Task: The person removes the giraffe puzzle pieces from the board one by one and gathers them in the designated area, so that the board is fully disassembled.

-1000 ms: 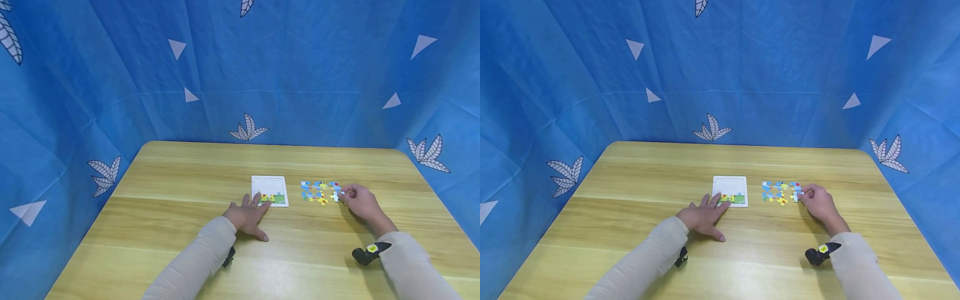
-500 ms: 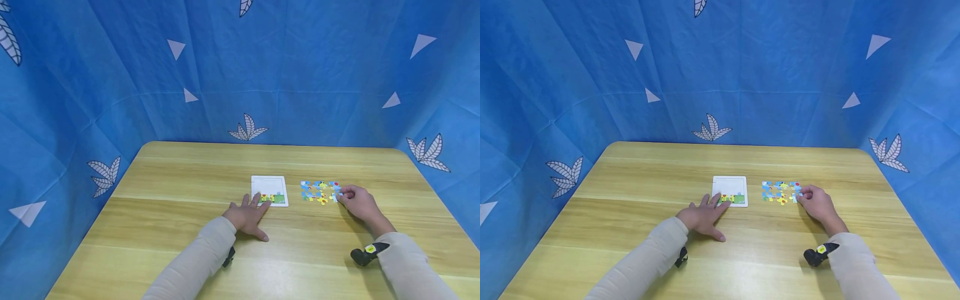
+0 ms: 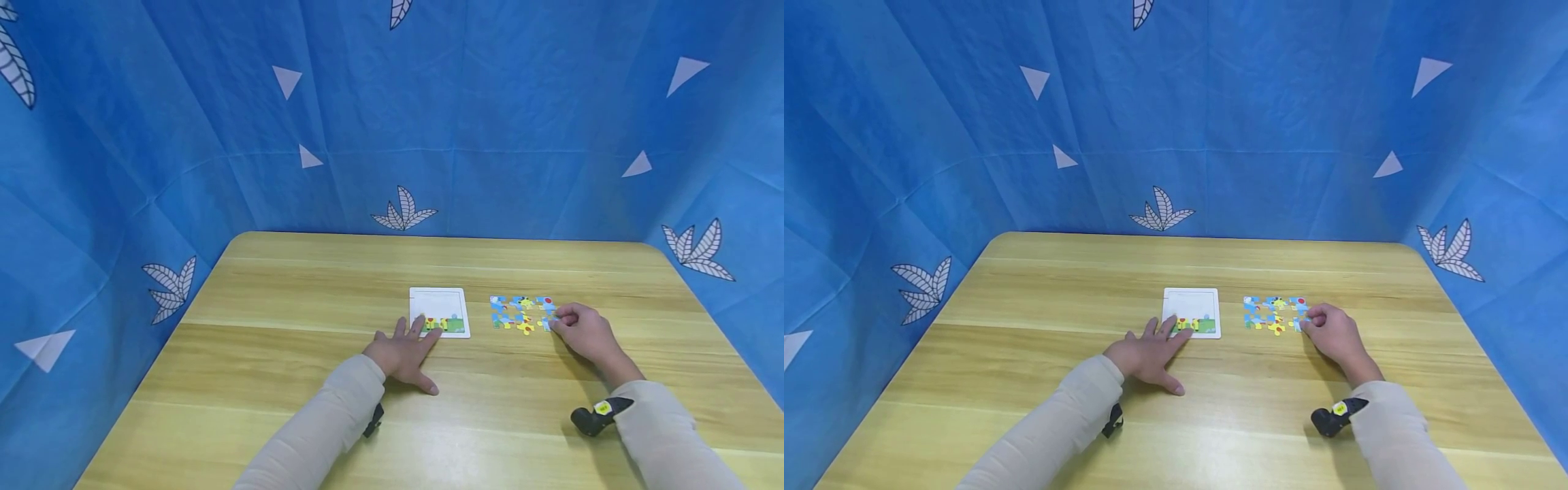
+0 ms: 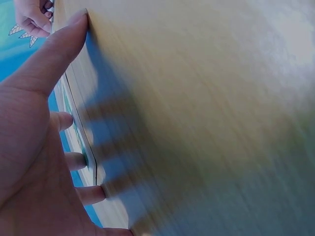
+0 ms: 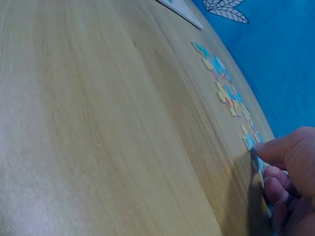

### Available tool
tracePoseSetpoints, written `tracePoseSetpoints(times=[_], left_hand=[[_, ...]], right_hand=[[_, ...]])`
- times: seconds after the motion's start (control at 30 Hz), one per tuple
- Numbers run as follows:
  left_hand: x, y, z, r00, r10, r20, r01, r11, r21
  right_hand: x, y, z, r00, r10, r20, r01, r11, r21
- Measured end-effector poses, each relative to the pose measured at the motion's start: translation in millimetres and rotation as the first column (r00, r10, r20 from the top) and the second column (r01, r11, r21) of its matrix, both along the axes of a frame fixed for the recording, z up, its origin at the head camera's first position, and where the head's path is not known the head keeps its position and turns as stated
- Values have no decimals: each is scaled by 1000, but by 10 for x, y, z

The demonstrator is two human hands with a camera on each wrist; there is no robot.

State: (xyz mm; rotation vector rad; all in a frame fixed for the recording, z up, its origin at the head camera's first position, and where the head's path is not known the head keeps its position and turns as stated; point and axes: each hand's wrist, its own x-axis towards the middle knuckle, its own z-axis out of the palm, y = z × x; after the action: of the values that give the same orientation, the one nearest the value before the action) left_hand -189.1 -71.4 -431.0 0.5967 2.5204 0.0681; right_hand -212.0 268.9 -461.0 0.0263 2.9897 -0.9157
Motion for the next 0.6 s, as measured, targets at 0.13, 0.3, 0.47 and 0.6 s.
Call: tracePoseSetpoints(times=[0.13,0.3,0.47,0.6], left_hand=[[-1,3,-1,1000,-1,-3,1,1000,-1],[5,5,7,1000,-2,-4,2,1000,-5],[9,5,23,1000,3,-10,-3,1000,-2],[22,16,43,1000,8,-9,-8,1000,1]], right_hand=[[-7,17,-13,1000,2,5,-2,1000,-8],[-8,22,4,1000,-8,29,9,999,-33],[-15,12,22,999,-29,25,30,998,-48],[-38,-11,50,1000,-29,-5,29,998,-51]])
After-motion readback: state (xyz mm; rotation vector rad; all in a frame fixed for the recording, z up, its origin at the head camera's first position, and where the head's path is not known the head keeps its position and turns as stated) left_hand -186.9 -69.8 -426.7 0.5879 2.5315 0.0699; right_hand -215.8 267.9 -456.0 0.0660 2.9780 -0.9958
